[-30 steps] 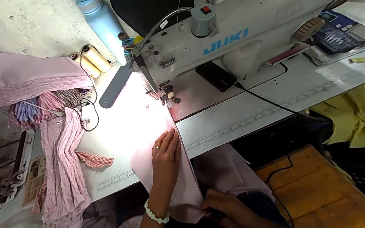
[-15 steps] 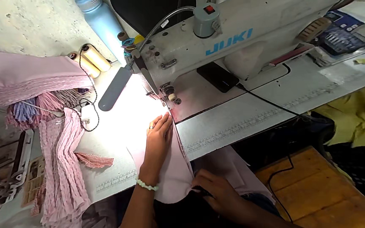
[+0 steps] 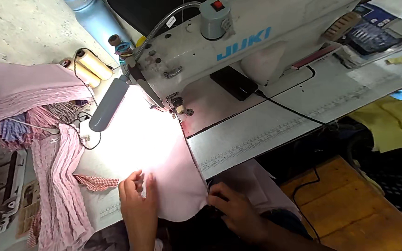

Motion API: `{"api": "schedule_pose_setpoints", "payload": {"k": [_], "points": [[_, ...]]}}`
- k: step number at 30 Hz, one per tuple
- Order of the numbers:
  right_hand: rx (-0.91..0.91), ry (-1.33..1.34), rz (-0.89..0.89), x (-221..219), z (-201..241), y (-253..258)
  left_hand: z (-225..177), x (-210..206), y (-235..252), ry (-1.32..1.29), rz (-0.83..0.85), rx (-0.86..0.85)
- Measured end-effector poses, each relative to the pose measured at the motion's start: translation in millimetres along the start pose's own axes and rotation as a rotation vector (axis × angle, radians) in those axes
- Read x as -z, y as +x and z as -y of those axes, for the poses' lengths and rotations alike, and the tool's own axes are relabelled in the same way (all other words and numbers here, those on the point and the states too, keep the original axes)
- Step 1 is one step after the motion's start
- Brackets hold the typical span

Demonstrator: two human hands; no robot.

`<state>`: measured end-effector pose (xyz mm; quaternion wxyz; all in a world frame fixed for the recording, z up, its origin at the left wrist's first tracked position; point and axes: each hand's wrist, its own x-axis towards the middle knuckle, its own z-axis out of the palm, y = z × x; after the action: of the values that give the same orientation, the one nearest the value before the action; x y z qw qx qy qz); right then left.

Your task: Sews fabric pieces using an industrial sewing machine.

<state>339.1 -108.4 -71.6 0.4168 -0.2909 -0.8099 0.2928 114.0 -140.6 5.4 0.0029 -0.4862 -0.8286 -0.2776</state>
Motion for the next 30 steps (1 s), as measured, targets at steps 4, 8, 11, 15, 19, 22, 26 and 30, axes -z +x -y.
{"api": "schedule_pose_setpoints", "payload": {"k": [4, 8, 11, 15, 19, 22, 26, 30], "points": [[0.065, -0.056, -0.017, -3, 4, 4, -3, 3, -10, 0.034, 0.159, 0.057], [0.097, -0.08, -0.033, 0, 8, 7, -5, 1, -5, -0.07, 0.162, 0.043], [0.093, -0.068, -0.04, 2, 9, 7, -5, 4, -4, -0.074, 0.095, 0.009], [0.088, -0.051, -0.029, -1, 10, 9, -26, 1, -10, 0.04, -0.013, -0.193], [0.103, -0.044, -0.008, -4, 10, 10, -49, -26, -15, -0.048, 0.062, -0.323], [0.102, -0.066, -0.014, -4, 9, 9, -50, -42, -8, -0.035, 0.108, -0.286], [0.058, -0.054, 0.024, -2, 8, 9, -44, -37, -2, -0.076, 0.193, -0.251], [0.073, -0.016, 0.056, -2, 7, 13, -53, -37, -2, 0.0, 0.205, -0.21]]}}
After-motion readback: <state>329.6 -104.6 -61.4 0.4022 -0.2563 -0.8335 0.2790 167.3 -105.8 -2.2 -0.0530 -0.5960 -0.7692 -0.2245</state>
